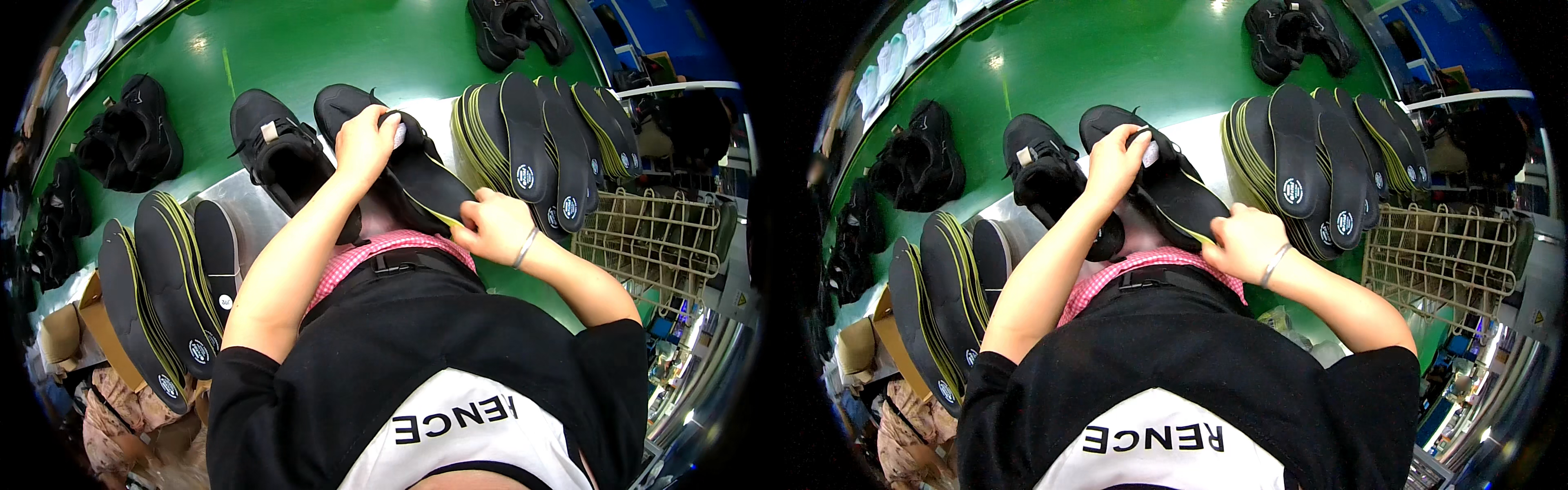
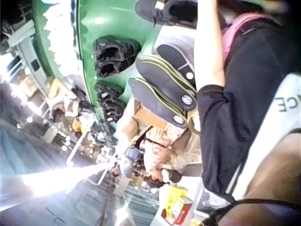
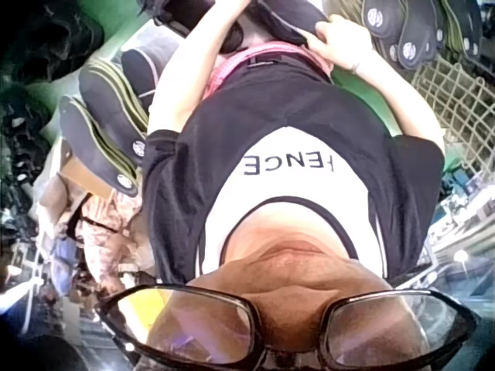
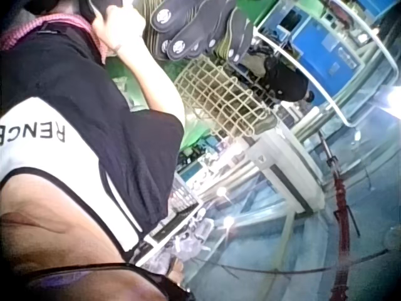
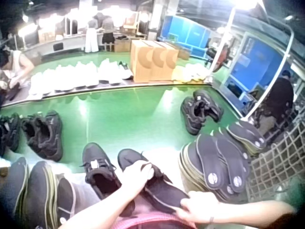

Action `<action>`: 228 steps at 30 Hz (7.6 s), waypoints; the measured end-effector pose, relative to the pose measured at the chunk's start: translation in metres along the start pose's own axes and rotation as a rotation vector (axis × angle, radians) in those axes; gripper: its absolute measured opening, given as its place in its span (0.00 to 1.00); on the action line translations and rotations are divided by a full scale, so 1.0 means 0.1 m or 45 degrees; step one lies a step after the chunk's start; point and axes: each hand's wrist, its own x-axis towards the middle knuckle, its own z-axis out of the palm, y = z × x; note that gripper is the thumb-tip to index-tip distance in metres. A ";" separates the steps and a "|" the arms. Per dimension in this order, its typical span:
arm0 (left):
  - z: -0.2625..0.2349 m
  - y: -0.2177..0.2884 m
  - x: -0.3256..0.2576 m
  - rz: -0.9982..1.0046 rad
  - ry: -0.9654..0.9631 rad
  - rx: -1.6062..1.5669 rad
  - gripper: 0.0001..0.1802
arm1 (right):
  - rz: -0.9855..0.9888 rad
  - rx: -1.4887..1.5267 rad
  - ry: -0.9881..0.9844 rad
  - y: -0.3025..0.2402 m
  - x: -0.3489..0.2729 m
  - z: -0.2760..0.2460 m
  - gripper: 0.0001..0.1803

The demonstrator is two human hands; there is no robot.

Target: The person inserts yellow insoles into black shoes one by one, presses them down to secure them inside, and places the completed shoes on a green conveyor belt. They then walk to a large bag, retrieve a stack of insoles, and return them to the work table.

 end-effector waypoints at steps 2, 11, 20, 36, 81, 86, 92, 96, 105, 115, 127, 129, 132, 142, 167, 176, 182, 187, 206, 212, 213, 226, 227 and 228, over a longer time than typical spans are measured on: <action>0.01 0.00 0.00 0.012 -0.006 -0.020 0.17 | -0.077 -0.109 0.169 -0.05 0.16 0.07 0.13; 0.00 0.03 -0.04 0.045 0.035 -0.071 0.16 | -0.081 -0.328 0.038 -0.26 0.82 0.46 0.11; -0.01 0.02 -0.05 0.032 0.028 -0.057 0.17 | -0.127 -0.320 -0.247 -0.24 0.93 0.41 0.13; -0.05 0.00 -0.07 0.000 -0.041 -0.068 0.16 | -0.047 -0.447 -0.484 -0.30 1.03 0.49 0.11; -0.63 0.12 -0.53 -0.317 -0.125 0.822 0.39 | -0.404 0.098 -0.207 -0.67 0.91 0.39 0.16; -0.68 -0.23 -0.28 -0.395 0.028 0.771 0.29 | -0.806 0.414 0.116 -0.43 0.90 0.27 0.18; -1.12 -0.58 0.20 -0.263 0.222 0.553 0.25 | -0.642 0.543 0.832 0.44 1.45 -0.19 0.15; -1.49 -0.57 0.77 -0.109 0.293 0.438 0.25 | 0.056 0.379 0.893 1.30 1.89 -0.27 0.19; -1.44 -0.88 1.01 -0.353 0.365 1.046 0.28 | 0.809 0.486 0.682 2.06 2.35 -0.50 0.33; -0.82 -0.39 0.40 0.334 0.358 0.542 0.21 | 0.718 0.391 0.246 1.63 2.86 -0.58 0.24; -0.28 0.01 -0.13 -0.112 0.010 -0.101 0.45 | -0.221 -0.033 0.046 -0.04 0.71 -0.15 0.16; -0.18 0.00 -0.23 0.064 0.030 0.078 0.47 | -0.351 -0.137 0.104 -0.06 0.54 0.02 0.18; -0.10 -0.02 -0.42 0.224 0.077 0.424 0.45 | -0.502 -0.056 0.016 -0.06 0.45 0.24 0.19; -0.26 -0.04 -0.36 0.457 0.063 0.277 0.22 | -0.508 0.770 0.800 0.10 1.16 0.46 0.22; -0.40 -0.31 0.10 -0.338 -0.321 -0.744 0.19 | 0.063 1.699 -0.088 0.08 1.53 0.23 0.19; -0.36 -0.38 0.10 -0.283 -0.257 -0.734 0.18 | -0.514 1.239 0.287 0.05 1.24 0.58 0.44; -0.37 -0.35 0.09 -0.289 -0.254 -0.694 0.17 | 0.047 0.970 -0.228 0.22 1.04 0.05 0.17; -0.40 -0.25 0.06 -0.296 -0.238 -0.652 0.18 | -0.388 2.530 -0.086 0.52 1.25 -0.35 0.24; -0.35 -0.26 0.13 -0.321 -0.096 -0.313 0.16 | 1.043 -0.049 0.255 1.17 0.63 0.10 0.43; -0.34 -0.24 0.14 -0.302 -0.081 -0.266 0.16 | 1.046 -0.078 0.296 1.14 0.67 0.11 0.43; -0.35 -0.22 0.15 -0.276 -0.061 -0.239 0.17 | 1.056 -0.050 0.331 1.17 0.67 0.11 0.42; -0.67 0.61 -0.17 -0.152 -0.738 -1.308 0.29 | -0.362 1.196 0.503 0.01 0.19 -0.16 0.13; -0.65 0.57 -0.19 -0.155 -0.732 -1.419 0.31 | -0.328 1.245 0.520 -0.06 0.17 -0.13 0.12; -0.60 0.52 -0.22 -0.157 -0.725 -1.531 0.32 | -0.294 1.293 0.536 -0.11 0.17 -0.12 0.11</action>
